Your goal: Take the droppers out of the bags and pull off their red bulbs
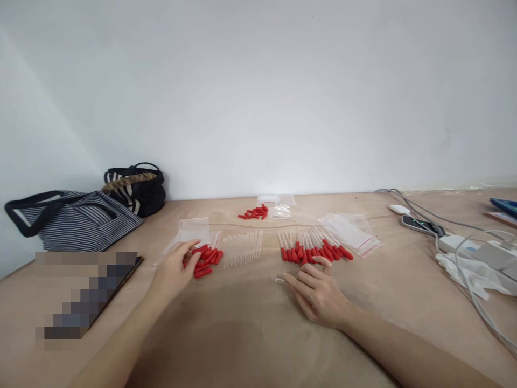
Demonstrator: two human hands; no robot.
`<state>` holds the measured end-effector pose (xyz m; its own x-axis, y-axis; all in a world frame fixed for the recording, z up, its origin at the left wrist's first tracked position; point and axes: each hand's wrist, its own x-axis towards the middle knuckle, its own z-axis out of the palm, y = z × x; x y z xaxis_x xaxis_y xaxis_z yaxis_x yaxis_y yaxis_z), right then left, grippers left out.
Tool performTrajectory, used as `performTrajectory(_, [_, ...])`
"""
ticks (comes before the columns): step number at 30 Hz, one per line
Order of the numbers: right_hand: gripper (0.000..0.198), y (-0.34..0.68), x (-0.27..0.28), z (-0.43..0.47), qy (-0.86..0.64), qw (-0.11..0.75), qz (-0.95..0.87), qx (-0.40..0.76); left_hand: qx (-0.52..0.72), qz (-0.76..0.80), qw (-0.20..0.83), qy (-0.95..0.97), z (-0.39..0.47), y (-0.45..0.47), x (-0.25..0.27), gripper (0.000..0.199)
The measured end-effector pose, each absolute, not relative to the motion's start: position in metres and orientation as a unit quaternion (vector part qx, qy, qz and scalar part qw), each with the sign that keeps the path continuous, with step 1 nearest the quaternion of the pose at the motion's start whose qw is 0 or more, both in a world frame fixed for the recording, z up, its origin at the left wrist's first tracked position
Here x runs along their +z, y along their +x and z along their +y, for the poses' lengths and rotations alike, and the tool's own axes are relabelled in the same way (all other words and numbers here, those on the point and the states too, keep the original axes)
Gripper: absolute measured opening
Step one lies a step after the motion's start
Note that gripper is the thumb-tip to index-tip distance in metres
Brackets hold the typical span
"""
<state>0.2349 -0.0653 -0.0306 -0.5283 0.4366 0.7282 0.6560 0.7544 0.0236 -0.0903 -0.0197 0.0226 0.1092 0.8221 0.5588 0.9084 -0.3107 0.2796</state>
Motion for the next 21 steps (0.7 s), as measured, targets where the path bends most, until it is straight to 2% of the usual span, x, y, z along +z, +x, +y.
performTrajectory(4, [0.026, 0.234, -0.032, -0.065, -0.320, 0.374, -0.858, -0.148, -0.270, -0.555, 0.010, -0.786, -0.016, -0.120, 0.029, 0.027])
performTrajectory(9, [0.025, 0.234, -0.031, -0.065, -0.321, 0.379, -0.856, -0.143, -0.261, -0.531, -0.001, -0.806, -0.014, -0.126, 0.029, 0.026])
performTrajectory(12, [0.025, 0.234, -0.030, -0.065, -0.320, 0.380, -0.856, -0.144, -0.281, -0.514, 0.020, -0.810, -0.013, -0.123, 0.028, 0.022])
performTrajectory(16, [0.027, 0.232, -0.030, -0.066, -0.320, 0.377, -0.858, -0.142, -0.369, -0.484, 0.057, -0.791, -0.023, -0.093, 0.024, 0.015])
performTrajectory(18, [0.029, 0.231, -0.030, -0.067, -0.315, 0.378, -0.859, -0.141, -0.388, -0.455, 0.015, -0.801, -0.034, -0.064, 0.019, 0.014])
performTrajectory(21, [0.028, 0.229, -0.029, -0.068, -0.308, 0.393, -0.855, -0.139, -0.346, -0.394, -0.114, -0.844, -0.051, -0.016, 0.007, 0.016])
